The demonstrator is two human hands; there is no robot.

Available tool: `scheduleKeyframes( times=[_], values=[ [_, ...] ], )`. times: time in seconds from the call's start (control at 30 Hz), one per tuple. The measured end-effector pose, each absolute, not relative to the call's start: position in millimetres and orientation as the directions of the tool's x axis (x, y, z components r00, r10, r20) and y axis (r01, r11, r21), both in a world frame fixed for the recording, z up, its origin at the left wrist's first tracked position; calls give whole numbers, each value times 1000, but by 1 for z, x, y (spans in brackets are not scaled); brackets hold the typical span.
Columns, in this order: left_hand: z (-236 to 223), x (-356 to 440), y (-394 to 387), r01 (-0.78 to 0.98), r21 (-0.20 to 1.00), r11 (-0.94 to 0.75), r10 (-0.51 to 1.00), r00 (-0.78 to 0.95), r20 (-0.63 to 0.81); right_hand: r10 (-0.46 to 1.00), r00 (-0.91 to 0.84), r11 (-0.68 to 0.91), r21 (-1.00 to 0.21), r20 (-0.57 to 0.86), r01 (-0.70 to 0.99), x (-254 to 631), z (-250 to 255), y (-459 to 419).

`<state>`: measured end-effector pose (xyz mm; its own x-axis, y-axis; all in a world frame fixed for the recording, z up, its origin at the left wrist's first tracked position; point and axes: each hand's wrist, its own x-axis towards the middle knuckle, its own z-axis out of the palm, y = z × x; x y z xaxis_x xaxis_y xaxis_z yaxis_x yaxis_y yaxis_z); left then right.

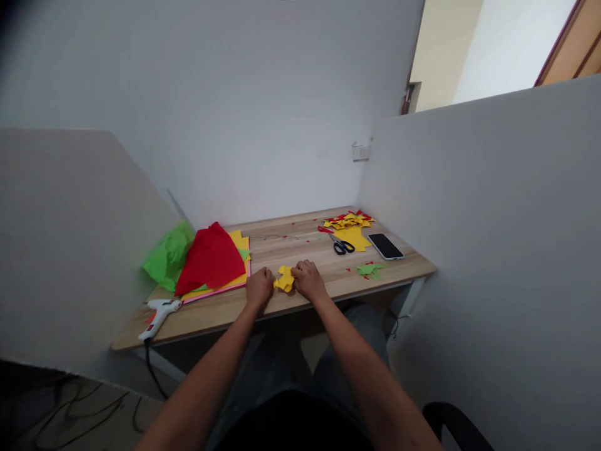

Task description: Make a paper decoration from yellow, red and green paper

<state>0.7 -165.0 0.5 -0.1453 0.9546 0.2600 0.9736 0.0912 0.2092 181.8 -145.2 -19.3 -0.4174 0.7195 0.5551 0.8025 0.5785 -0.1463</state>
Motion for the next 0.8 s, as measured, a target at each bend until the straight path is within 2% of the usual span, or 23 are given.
scheduleKeyframes(
  times=[0.07,0.17,0.37,0.63,0.8],
  values=[
    [0,0,-163,970,226,94,951,-155,268,722,-411,574,-151,556,805,182,-20,-145],
    [-1,0,-162,973,230,-7,952,-64,298,725,-406,571,-156,556,806,182,-21,-144],
    [1,5,-168,974,178,-140,939,73,337,718,-425,590,-159,551,791,182,-23,-142],
    [2,5,-172,979,171,-113,945,53,322,700,-430,609,-162,570,776,180,-22,-144],
    [-6,-4,-162,968,245,53,936,-134,325,703,-408,601,-180,582,779,182,-23,-143]
  ],
)
